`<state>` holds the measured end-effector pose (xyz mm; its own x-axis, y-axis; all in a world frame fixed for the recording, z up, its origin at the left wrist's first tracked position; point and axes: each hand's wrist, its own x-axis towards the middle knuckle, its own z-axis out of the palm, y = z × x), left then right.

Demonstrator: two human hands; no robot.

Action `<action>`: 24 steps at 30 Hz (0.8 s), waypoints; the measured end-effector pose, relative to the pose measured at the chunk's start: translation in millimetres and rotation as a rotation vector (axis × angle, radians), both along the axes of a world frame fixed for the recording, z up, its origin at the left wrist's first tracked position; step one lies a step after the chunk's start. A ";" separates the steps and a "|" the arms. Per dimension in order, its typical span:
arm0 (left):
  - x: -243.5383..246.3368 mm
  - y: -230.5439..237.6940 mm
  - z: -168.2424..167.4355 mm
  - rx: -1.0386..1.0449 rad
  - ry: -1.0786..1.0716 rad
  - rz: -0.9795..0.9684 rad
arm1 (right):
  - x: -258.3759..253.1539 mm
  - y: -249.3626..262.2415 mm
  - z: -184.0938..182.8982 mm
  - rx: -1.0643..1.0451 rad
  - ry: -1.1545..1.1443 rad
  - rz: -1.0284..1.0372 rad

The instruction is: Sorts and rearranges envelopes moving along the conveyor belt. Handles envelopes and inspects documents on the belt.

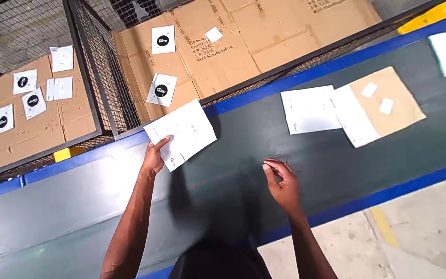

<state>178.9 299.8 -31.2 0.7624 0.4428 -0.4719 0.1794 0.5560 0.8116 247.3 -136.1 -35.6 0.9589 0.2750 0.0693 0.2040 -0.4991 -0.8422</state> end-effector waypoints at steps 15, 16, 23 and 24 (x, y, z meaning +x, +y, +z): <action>73.7 242.9 -9.1 0.244 -0.058 0.425 | 61.9 43.7 -18.6 -0.198 -0.124 -0.030; 94.3 239.8 -28.3 0.290 0.056 0.316 | 65.8 45.4 -22.1 -0.255 -0.174 -0.049; 250.1 253.0 -236.1 1.046 0.559 -0.791 | 72.8 52.0 -56.4 -0.670 -0.172 -0.029; 258.2 257.1 -259.5 1.107 0.572 -0.879 | 70.1 48.9 -61.2 -0.707 -0.149 -0.050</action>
